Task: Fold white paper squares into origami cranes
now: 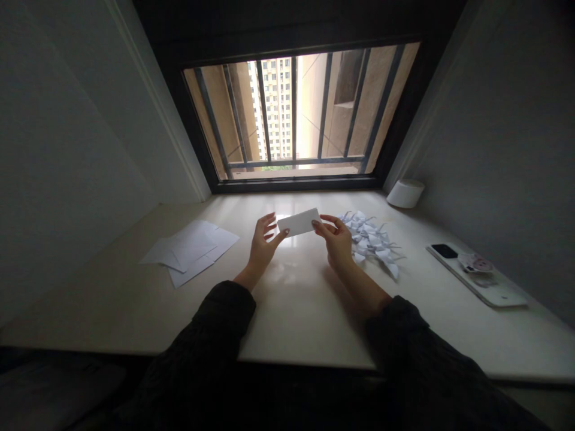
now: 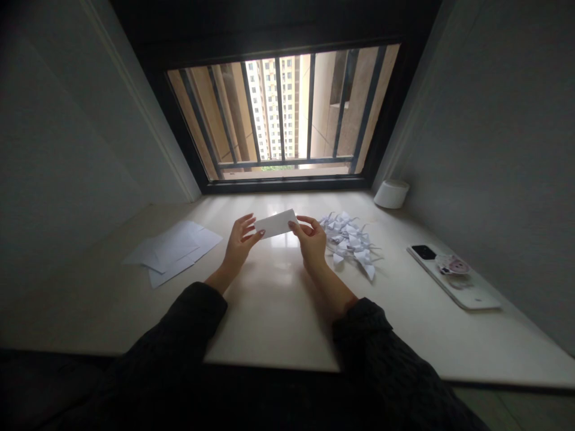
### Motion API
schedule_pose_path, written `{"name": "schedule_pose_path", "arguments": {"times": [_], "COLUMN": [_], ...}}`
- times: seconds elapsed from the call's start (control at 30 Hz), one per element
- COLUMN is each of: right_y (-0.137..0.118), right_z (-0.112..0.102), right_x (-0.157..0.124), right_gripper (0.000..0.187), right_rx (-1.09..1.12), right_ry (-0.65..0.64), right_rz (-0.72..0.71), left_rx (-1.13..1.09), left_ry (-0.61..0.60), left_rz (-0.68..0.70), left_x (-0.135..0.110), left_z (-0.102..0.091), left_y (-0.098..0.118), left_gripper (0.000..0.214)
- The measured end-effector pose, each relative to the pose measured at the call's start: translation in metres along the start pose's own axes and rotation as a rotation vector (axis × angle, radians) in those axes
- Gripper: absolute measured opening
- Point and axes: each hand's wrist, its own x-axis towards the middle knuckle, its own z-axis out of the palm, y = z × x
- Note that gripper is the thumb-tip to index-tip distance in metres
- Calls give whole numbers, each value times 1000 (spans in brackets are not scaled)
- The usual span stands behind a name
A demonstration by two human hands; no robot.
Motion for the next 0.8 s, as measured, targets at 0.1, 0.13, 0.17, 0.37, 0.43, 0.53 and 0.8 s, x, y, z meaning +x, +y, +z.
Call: {"name": "schedule_pose_path", "arguments": {"times": [0.1,0.13,0.17,0.37,0.43,0.53,0.8], "right_y": [-3,-3,-3,-1,0,3,6], "right_z": [1,2,3,4,3,1,-1], "right_x": [-4,-5,-7,-10,-9,-7,-4], "right_gripper": [39,40,40,36,37,39,39], "right_rx": [-115,-141,-161,-175,-175,-208,-275], "right_ry": [-115,-163,-210,-304,-302,-291,-257], "right_rz": [-31,-36,-40,-61,-79,-112,-124], "left_rx": [184,213,239,331,334,282,213], "left_ry": [40,25,-5,-8,-10,-4,17], "left_rz": [224,254,254,126,114,117,126], "left_x": [-4,-5,-7,-9,-9,-10,-12], "left_z": [-2,-2,-2,2,3,4,7], "left_y": [15,19,22,10,6,4,8], "left_gripper": [60,54,50,37,35,32,28]}}
